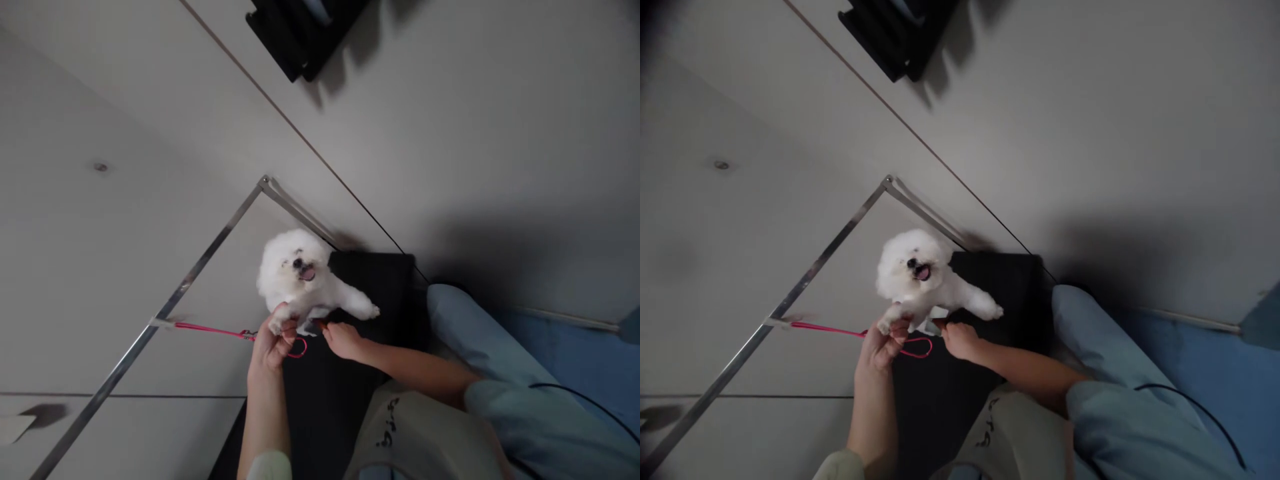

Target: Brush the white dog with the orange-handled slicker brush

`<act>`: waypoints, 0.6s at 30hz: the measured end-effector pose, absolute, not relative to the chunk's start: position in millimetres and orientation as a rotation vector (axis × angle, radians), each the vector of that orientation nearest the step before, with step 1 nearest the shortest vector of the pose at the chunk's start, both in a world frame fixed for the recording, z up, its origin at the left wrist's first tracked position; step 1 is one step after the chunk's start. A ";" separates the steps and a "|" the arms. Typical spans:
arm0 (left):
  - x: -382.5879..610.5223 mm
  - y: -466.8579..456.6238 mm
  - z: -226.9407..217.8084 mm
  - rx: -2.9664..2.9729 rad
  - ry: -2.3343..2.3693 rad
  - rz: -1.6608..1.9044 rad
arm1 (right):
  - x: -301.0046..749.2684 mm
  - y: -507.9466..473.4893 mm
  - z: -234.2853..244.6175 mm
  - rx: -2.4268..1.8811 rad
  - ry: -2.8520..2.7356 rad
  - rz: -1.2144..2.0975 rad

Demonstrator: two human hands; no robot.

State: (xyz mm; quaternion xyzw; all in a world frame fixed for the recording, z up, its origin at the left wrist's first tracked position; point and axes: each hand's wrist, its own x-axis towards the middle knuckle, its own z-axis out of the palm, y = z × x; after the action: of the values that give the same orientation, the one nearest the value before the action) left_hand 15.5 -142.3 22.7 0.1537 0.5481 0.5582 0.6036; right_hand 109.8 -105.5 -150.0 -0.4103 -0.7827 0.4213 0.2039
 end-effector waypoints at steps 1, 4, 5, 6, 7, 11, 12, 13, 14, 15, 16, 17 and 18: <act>18.4 -144.2 23.5 0.327 1.294 1.301 | 110.5 -107.2 -151.6 -1.097 -2.205 1.150; 24.0 -150.4 28.0 0.280 1.265 1.325 | 116.9 -110.4 -162.1 -1.126 -2.220 1.115; 24.4 -152.3 29.8 0.271 1.245 1.327 | 119.6 -111.8 -166.7 -1.194 -2.214 1.145; 24.0 -153.8 31.4 0.261 1.231 1.327 | 121.9 -113.9 -170.9 -1.253 -2.210 1.189; 23.2 -155.0 32.6 0.256 1.222 1.327 | 123.1 -116.4 -173.8 -1.287 -2.210 1.234; 19.8 -157.2 33.7 0.296 1.225 1.321 | 117.9 -118.0 -165.1 -1.108 -2.235 1.238; 19.2 -157.6 33.6 0.323 1.229 1.323 | 115.6 -114.7 -160.0 -1.053 -2.228 1.186; 18.6 -158.3 33.5 0.351 1.233 1.325 | 113.9 -110.8 -155.8 -1.024 -2.219 1.136; 18.1 -159.3 33.5 0.377 1.235 1.325 | 112.9 -107.2 -153.4 -1.031 -2.212 1.100; 17.5 -160.5 33.4 0.396 1.236 1.326 | 112.7 -105.1 -153.0 -1.071 -2.210 1.089; 16.9 -161.8 33.2 0.405 1.237 1.328 | 112.8 -105.0 -154.6 -1.129 -2.211 1.102; 16.4 -163.4 32.9 0.408 1.239 1.330 | 113.0 -106.8 -157.3 -1.180 -2.217 1.132; 16.1 -164.9 32.4 0.409 1.241 1.331 | 112.7 -110.0 -160.2 -1.189 -2.231 1.157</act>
State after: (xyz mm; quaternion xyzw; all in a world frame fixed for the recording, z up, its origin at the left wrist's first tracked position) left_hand 16.1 -164.9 32.4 0.1762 0.5345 0.5730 0.5958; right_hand 112.7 -110.0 -160.2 -0.4207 -0.7893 0.4095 0.1796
